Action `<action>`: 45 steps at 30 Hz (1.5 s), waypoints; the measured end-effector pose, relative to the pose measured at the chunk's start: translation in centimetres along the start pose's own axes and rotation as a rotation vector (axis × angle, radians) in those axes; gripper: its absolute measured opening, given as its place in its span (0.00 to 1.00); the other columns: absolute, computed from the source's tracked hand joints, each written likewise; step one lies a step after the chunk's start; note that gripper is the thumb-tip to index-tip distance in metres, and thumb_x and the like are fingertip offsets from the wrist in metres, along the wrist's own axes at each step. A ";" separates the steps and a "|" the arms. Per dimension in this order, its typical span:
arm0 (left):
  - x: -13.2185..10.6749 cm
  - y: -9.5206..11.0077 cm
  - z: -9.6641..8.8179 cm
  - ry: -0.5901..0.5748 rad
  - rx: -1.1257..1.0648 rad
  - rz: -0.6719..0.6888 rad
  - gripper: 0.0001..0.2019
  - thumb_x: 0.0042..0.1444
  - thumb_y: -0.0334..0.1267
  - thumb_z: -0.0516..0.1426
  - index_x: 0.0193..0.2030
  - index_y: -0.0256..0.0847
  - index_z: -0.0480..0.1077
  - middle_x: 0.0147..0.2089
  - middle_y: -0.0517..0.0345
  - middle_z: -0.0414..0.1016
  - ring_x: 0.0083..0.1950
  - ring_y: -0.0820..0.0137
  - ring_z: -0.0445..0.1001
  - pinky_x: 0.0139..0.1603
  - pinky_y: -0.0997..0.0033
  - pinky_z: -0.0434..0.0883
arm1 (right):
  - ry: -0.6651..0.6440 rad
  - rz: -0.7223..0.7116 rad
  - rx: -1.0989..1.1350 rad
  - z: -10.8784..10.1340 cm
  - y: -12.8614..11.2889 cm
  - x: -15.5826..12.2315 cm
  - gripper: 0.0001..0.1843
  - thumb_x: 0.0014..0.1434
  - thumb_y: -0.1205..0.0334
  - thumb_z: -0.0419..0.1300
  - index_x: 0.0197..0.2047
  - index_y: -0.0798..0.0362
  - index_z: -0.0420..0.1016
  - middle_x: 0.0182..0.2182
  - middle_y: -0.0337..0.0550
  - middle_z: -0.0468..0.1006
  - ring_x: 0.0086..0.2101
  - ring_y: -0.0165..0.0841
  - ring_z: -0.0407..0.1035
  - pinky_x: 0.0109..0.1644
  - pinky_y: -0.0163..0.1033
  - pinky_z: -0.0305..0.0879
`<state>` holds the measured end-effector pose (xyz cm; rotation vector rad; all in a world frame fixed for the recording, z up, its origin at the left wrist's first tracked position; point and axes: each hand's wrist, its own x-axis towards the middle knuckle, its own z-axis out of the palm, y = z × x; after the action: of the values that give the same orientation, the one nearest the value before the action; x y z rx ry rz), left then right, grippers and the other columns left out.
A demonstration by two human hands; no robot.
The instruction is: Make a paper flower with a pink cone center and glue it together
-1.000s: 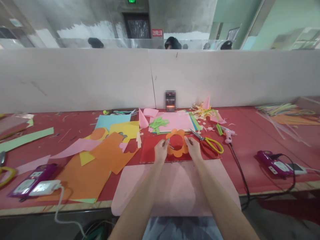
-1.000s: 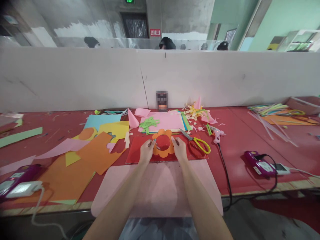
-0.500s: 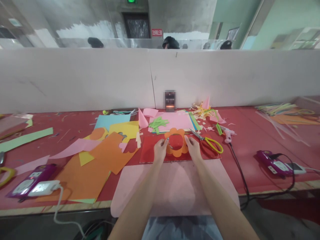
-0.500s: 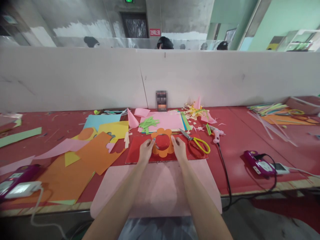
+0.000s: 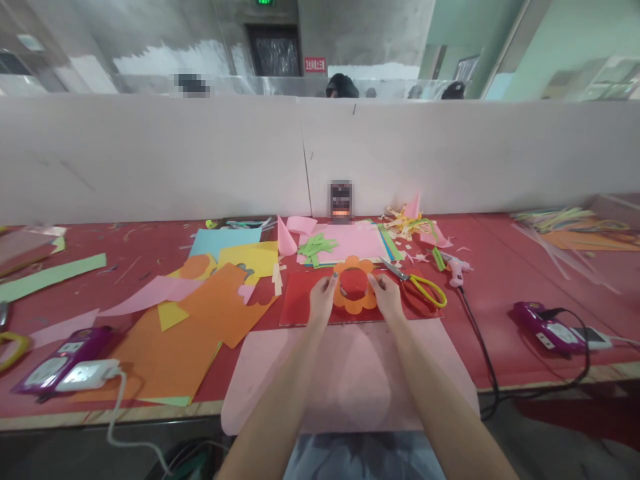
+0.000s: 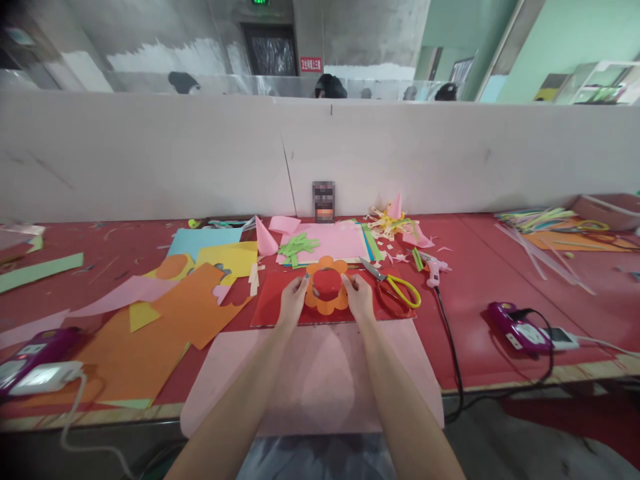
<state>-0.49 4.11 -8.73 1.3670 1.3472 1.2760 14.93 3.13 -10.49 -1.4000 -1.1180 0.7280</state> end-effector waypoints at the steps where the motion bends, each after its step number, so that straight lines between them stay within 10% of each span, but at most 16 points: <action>1: 0.0 -0.1 0.0 0.013 0.014 0.002 0.19 0.52 0.50 0.49 0.19 0.39 0.62 0.19 0.62 0.67 0.23 0.75 0.63 0.26 0.76 0.58 | 0.000 0.000 0.002 0.0 0.0 0.0 0.22 0.49 0.42 0.54 0.20 0.53 0.61 0.16 0.34 0.61 0.20 0.27 0.53 0.24 0.33 0.52; 18: 0.1 -0.9 0.1 0.005 -0.160 -0.130 0.26 0.53 0.59 0.40 0.27 0.37 0.65 0.22 0.58 0.66 0.24 0.73 0.65 0.24 0.74 0.62 | 0.020 0.030 0.167 -0.2 -0.3 -0.1 0.22 0.51 0.42 0.52 0.27 0.54 0.69 0.21 0.41 0.72 0.24 0.32 0.64 0.29 0.36 0.62; 32: 0.4 -1.6 0.4 -0.077 0.058 0.047 0.11 0.49 0.46 0.53 0.27 0.39 0.65 0.24 0.61 0.69 0.28 0.73 0.68 0.29 0.76 0.63 | 0.010 -0.021 0.254 -0.2 -0.7 -0.3 0.19 0.53 0.47 0.53 0.33 0.54 0.72 0.26 0.43 0.77 0.31 0.35 0.69 0.39 0.40 0.64; 38: 0.4 -0.8 0.1 -0.075 -0.116 0.051 0.25 0.50 0.40 0.54 0.56 0.41 0.57 0.33 0.56 0.75 0.36 0.69 0.73 0.38 0.70 0.68 | -0.017 0.027 0.310 -0.3 -0.8 -0.3 0.19 0.52 0.46 0.53 0.31 0.54 0.73 0.22 0.42 0.75 0.27 0.34 0.68 0.33 0.39 0.65; 45: 0.7 -0.2 -0.9 -0.186 0.062 0.163 0.15 0.47 0.35 0.56 0.44 0.45 0.71 0.46 0.55 0.73 0.45 0.68 0.71 0.45 0.70 0.67 | 0.017 0.072 0.286 -0.6 -1.0 -0.1 0.21 0.49 0.44 0.55 0.26 0.55 0.71 0.24 0.41 0.75 0.18 0.25 0.59 0.19 0.32 0.54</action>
<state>-1.46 4.69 -8.71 1.6243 1.1755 1.1873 15.20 2.68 -9.46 -1.2047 -0.9133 0.8892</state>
